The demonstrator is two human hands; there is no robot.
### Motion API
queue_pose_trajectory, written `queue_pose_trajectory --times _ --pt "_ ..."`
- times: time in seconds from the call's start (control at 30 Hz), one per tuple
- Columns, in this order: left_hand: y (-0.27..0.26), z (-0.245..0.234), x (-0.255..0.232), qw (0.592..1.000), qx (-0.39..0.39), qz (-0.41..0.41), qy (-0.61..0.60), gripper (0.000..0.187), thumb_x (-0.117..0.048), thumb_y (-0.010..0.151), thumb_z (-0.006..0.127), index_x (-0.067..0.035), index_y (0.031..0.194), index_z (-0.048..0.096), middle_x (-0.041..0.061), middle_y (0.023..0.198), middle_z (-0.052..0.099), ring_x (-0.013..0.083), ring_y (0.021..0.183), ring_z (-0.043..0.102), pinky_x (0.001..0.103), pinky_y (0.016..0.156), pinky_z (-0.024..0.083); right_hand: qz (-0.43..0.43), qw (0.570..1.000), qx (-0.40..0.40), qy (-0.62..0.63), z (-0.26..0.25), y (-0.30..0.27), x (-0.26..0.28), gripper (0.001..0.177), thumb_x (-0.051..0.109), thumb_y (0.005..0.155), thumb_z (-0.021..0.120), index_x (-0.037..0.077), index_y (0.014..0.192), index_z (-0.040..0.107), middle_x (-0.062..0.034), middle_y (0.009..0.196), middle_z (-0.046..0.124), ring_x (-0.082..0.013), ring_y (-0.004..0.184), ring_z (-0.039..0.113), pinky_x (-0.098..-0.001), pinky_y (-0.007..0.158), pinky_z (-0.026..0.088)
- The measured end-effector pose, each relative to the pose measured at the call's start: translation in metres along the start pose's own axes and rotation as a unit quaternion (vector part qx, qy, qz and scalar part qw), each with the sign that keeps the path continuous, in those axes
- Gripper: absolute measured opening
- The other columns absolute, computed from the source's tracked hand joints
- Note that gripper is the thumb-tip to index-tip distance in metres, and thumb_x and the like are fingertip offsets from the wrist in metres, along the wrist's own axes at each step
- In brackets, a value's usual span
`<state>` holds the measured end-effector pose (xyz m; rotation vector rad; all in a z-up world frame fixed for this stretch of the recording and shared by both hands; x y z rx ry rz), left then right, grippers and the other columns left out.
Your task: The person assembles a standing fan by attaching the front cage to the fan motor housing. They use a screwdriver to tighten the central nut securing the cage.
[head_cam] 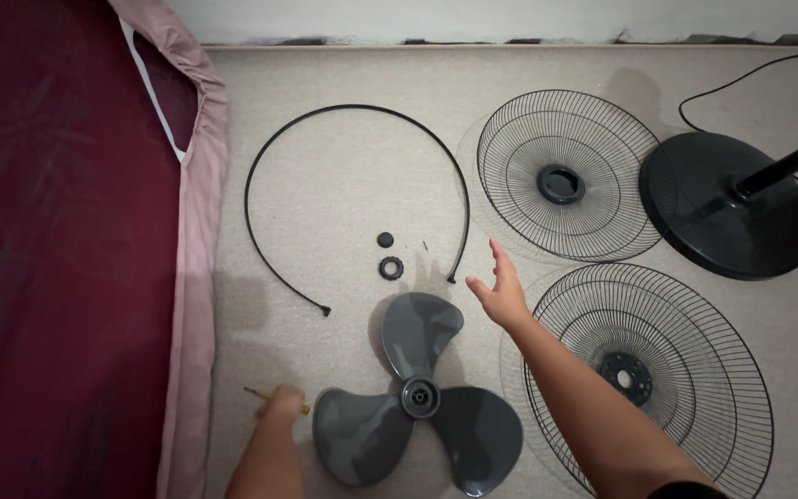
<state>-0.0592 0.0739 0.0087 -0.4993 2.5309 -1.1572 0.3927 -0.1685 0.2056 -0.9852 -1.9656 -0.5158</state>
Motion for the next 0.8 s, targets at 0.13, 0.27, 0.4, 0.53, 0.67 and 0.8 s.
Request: queue_pose_trajectory --times 0.13,0.27,0.4,0.53,0.67,0.8 --pt "-0.012 0.005 0.008 0.994 0.016 -0.044 -0.098 0.059 -0.032 0.095 0.067 -0.004 0.145 0.052 0.02 0.142 0.056 0.0347 0.129 0.055 0.045 0.108 0.045 0.06 0.998 0.005 0.029 -0.003 -0.002 0.013 0.096 0.025 0.08 0.077 0.012 0.16 0.025 -0.0214 0.156 0.042 -0.0376 0.136 0.05 -0.0485 0.108 0.046" --pt "-0.022 -0.005 0.012 0.985 0.014 -0.06 -0.159 0.058 -0.029 0.097 0.066 0.002 0.143 0.051 0.024 0.14 0.057 0.0364 0.124 0.059 0.047 0.104 0.048 0.098 0.994 0.025 0.046 -0.016 -0.004 0.041 0.093 0.023 0.085 0.074 0.015 0.161 0.02 -0.021 0.159 0.037 -0.0382 0.142 0.042 -0.0521 0.105 0.045" --pt "-0.028 -0.011 0.024 0.974 -0.007 -0.075 -0.214 0.057 -0.026 0.099 0.066 0.008 0.142 0.051 0.028 0.137 0.057 0.0381 0.119 0.062 0.048 0.1 0.05 0.085 0.993 0.015 0.081 -0.025 -0.002 0.052 0.091 0.021 0.085 0.073 0.015 0.161 0.022 -0.0202 0.157 0.041 -0.0358 0.141 0.045 -0.0503 0.104 0.048" --pt "-0.047 -0.019 0.022 0.961 -0.072 -0.07 -0.256 0.048 -0.024 0.098 0.068 0.009 0.132 0.06 0.027 0.129 0.064 0.0361 0.107 0.067 0.046 0.091 0.056 0.082 0.991 0.007 0.103 -0.031 0.002 0.05 0.088 0.018 0.087 0.071 0.016 0.16 0.024 -0.0199 0.156 0.043 -0.0344 0.141 0.046 -0.049 0.105 0.048" --pt "-0.067 -0.035 0.001 0.949 -0.16 -0.024 -0.269 0.035 -0.021 0.098 0.068 0.006 0.119 0.072 0.024 0.116 0.073 0.0323 0.093 0.074 0.043 0.081 0.063 0.07 0.991 -0.004 0.116 -0.04 0.002 0.05 0.086 0.017 0.087 0.071 0.016 0.16 0.026 -0.0196 0.155 0.046 -0.0338 0.139 0.049 -0.0478 0.105 0.048" --pt "-0.081 -0.048 -0.044 0.928 -0.255 0.107 -0.251 0.022 -0.016 0.092 0.073 -0.001 0.106 0.079 0.017 0.102 0.077 0.0285 0.089 0.074 0.038 0.082 0.059 0.064 0.989 -0.015 0.129 -0.049 0.002 0.051 0.083 0.016 0.088 0.071 0.014 0.159 0.027 -0.0202 0.154 0.046 -0.0337 0.139 0.049 -0.0471 0.106 0.047"
Point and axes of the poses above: each hand's wrist, its own y-axis towards the middle knuckle, its own z-axis out of the palm, x = y × z, the point moved 4 cm from there along y, towards the middle knuckle
